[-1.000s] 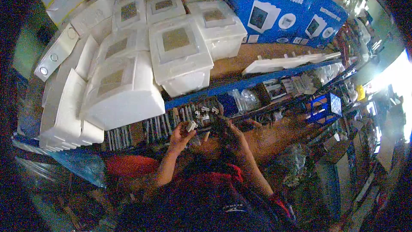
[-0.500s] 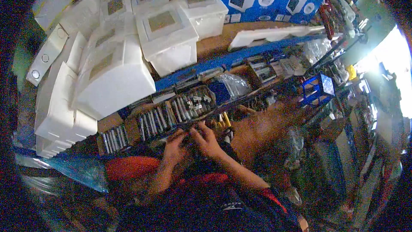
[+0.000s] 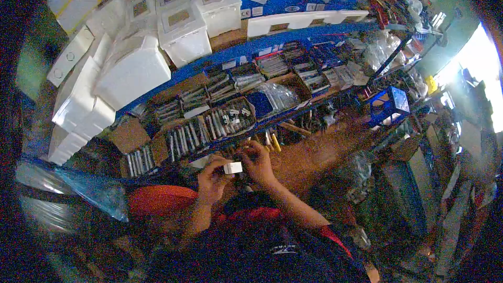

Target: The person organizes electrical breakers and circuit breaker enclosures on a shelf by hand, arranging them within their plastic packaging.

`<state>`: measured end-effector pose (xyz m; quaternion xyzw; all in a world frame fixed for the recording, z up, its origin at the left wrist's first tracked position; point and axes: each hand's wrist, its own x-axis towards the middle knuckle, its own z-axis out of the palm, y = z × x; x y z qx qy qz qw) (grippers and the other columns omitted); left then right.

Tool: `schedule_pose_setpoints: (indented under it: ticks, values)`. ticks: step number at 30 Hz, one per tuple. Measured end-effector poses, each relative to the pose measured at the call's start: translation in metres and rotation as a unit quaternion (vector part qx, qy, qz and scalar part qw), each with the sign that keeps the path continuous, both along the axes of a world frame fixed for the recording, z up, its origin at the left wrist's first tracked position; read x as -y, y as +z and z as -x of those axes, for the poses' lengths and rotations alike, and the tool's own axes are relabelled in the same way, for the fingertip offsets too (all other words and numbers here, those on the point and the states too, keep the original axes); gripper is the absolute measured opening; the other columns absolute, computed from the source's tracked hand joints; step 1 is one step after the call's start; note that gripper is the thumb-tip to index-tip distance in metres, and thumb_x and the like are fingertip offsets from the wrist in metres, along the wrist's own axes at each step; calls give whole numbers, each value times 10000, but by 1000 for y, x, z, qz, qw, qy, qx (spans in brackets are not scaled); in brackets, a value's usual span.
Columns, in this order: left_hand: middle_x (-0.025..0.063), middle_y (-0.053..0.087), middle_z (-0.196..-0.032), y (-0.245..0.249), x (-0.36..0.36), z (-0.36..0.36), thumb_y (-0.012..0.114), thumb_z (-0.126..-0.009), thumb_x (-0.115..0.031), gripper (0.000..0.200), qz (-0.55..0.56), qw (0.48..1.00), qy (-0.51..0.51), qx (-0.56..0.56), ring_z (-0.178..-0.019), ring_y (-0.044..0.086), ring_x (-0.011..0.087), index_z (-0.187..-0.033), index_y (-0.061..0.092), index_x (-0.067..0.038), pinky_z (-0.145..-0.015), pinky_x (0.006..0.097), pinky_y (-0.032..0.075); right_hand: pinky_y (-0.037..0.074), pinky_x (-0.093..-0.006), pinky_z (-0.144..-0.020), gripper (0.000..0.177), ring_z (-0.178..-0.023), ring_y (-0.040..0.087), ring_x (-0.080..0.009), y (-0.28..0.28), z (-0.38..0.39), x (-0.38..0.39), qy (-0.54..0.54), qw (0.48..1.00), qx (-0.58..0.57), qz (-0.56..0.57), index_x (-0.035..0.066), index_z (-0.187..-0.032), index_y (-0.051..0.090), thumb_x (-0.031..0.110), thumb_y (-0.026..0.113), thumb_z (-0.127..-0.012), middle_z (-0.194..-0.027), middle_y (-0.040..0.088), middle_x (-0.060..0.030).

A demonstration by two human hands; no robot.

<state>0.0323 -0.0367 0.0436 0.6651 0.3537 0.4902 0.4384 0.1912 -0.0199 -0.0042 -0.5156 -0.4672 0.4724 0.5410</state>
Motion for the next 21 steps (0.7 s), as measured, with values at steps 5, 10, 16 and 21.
schedule_pose_setpoints:
  ticks: [5, 10, 16, 21]
  values:
    - [50, 615, -998, 4, 29, -31, 713, -782, -107, 259, 121, 985, 51, 113, -913, 585, 180, -1012, 607, -53, -810, 315, 469, 482, -271, -730, 228, -839, 580, -128, 0, -32, 53, -34, 991, -106, 69, 19, -1066, 562, 150, 583, -880, -954, 615, -62]
    - [67, 639, -1011, 2, 75, -66, 780, -675, -95, 324, 171, 982, 50, -67, -965, 586, 164, -953, 622, -42, -875, 303, 449, 448, -332, -874, 299, -1000, 571, -207, 57, -87, 112, -86, 926, -360, 78, 30, -1105, 564, 236, 520, -894, -1090, 594, -97]
    - [91, 632, -1078, -16, 133, -98, 705, -728, -38, 330, 256, 958, 15, -126, -946, 606, 177, -1049, 630, -29, -825, 295, 485, 477, -335, -829, 332, -946, 613, -225, 35, -89, 171, 7, 995, 83, -60, 8, -1082, 574, 133, 671, -790, -1037, 623, -138]
    - [141, 602, -1140, -2, 173, -103, 719, -712, -100, 372, 76, 960, 15, -271, -1041, 580, 247, -1061, 627, -7, -903, 338, 454, 487, -257, -742, 231, -825, 610, -125, 25, -102, 185, -67, 993, 86, -45, 2, -1050, 571, 25, 627, -827, -907, 648, -57]
